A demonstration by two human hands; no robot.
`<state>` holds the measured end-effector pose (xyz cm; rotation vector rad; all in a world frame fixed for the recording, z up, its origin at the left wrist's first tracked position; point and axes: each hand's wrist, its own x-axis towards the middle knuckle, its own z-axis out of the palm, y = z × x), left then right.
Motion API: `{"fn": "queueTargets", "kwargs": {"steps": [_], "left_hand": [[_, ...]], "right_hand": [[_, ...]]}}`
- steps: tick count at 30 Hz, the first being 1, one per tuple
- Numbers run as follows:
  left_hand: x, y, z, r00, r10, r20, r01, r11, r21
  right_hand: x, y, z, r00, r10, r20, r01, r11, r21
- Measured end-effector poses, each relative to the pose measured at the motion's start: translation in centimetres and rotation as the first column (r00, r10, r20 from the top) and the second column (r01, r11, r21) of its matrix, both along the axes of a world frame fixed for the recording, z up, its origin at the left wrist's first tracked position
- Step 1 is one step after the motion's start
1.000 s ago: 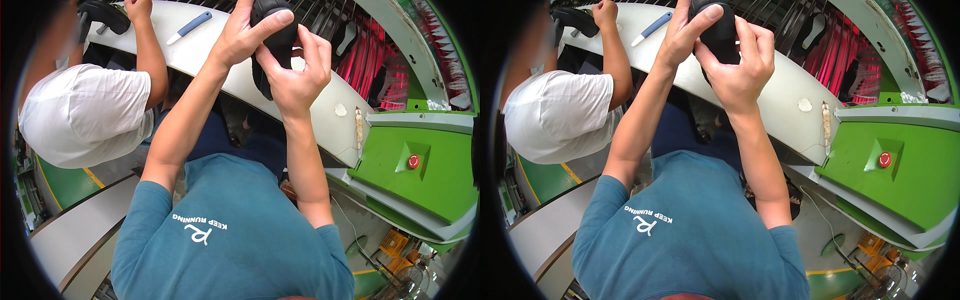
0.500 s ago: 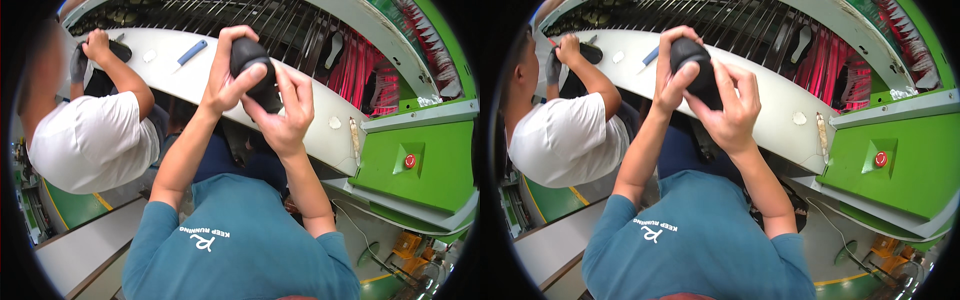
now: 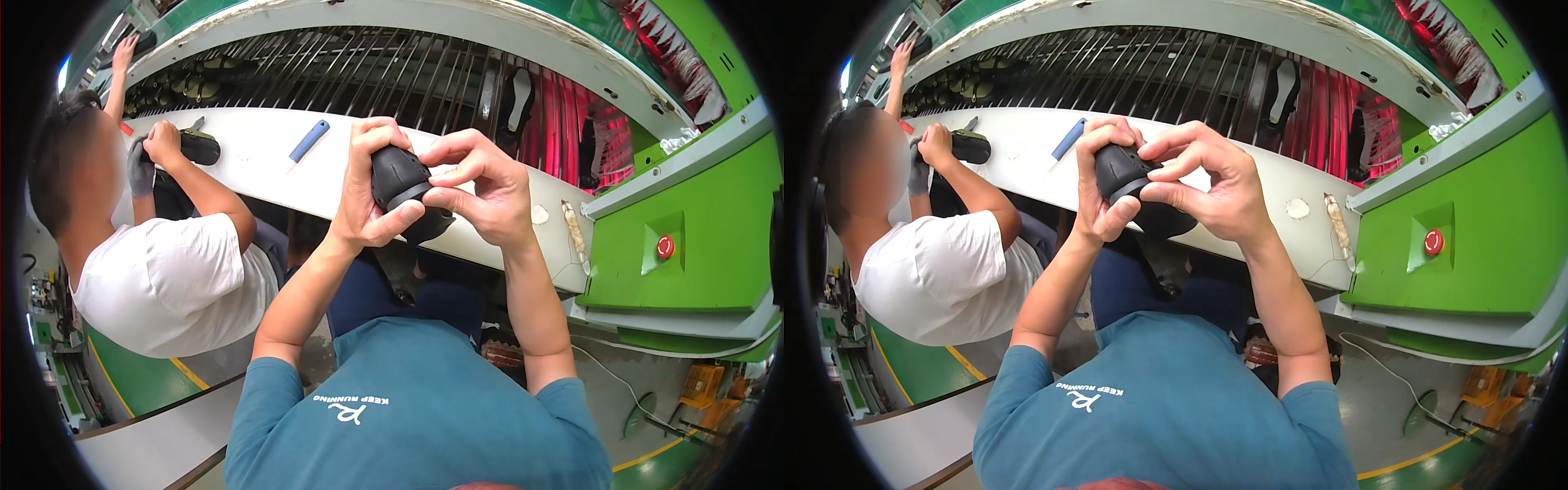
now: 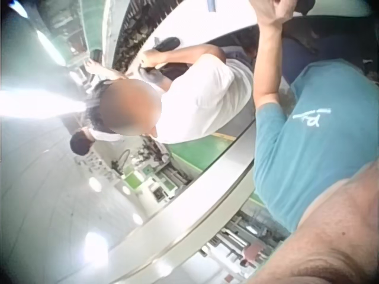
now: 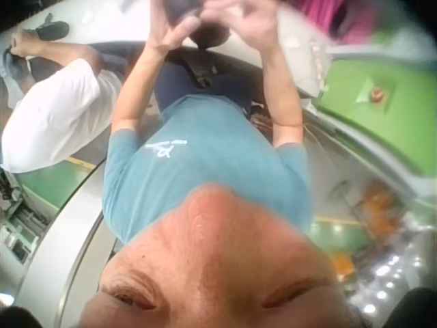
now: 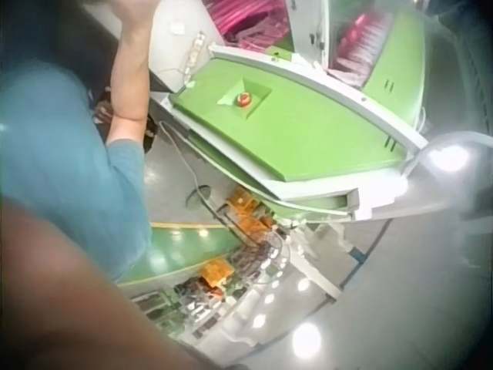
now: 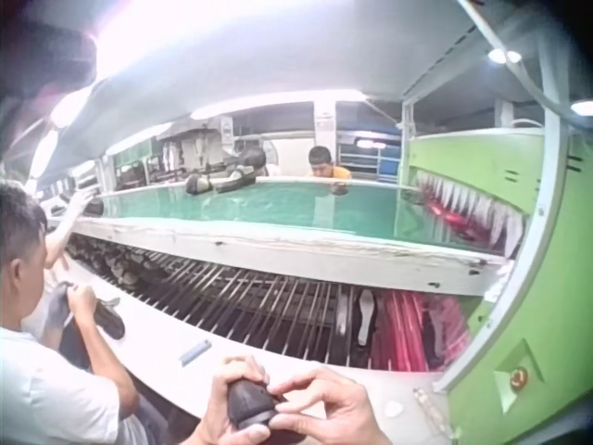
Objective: The person assembles a black slip-on shoe by hand, fitting the upper onto the sole and pressing the edges to secure them. They repeatedly inspect the shoe, turning it over to check the fit, and use a small tool to adjust the seam at the heel. The person works at a station with a conveyor belt, handling the shoe one at a time.
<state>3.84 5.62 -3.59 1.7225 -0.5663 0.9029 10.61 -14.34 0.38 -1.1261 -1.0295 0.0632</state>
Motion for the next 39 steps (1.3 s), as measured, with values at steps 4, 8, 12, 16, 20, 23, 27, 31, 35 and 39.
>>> {"fn": "queueTargets", "kwargs": {"steps": [4,8,12,16,20,23,27,31,35,39], "left_hand": [[0.5,0.5,-0.1,0.999,-0.01,-0.032,0.009,0.999,-0.03],[-0.1,-0.2,0.2,0.975,-0.065,-0.215,0.006,0.965,-0.262],[0.1,0.1,-1.1,0.962,-0.015,-0.274,-0.067,0.955,-0.287],[-0.3,0.5,-2.1,0.946,-0.037,-0.322,-0.071,0.946,-0.317],[-0.1,0.9,-2.4,0.944,-0.05,-0.326,-0.047,0.958,-0.283],[-0.2,0.9,-2.1,0.946,-0.044,-0.322,-0.046,0.963,-0.266],[-0.5,0.9,-1.6,0.949,-0.061,-0.308,-0.019,0.969,-0.248],[-1.1,0.8,-0.3,0.941,-0.106,-0.322,0.024,0.968,-0.25],[-1.8,0.6,1.1,0.921,-0.19,-0.339,0.099,0.958,-0.268],[-2.0,-0.1,2.4,0.904,-0.277,-0.326,0.173,0.934,-0.313]], "right_hand": [[0.6,0.5,0.5,1.0,-0.01,-0.004,0.009,0.999,-0.045],[1.4,1.8,1.2,0.992,-0.051,0.112,0.068,0.986,-0.155],[1.7,2.6,1.7,0.995,-0.093,0.04,0.1,0.958,-0.268],[1.0,2.3,3.1,0.976,-0.11,0.188,0.182,0.888,-0.422],[1.5,2.4,3.9,0.967,-0.09,0.237,0.196,0.859,-0.473],[1.9,2.5,4.4,0.977,-0.054,0.207,0.156,0.844,-0.513],[2.1,2.3,5.2,0.959,-0.002,0.283,0.157,0.836,-0.526],[1.7,2.2,5.9,0.969,0.01,0.248,0.122,0.851,-0.512],[1.9,2.0,7.6,0.994,-0.014,0.11,0.069,0.853,-0.517],[3.3,2.2,7.9,0.985,0.141,-0.101,-0.173,0.854,-0.491]]}}
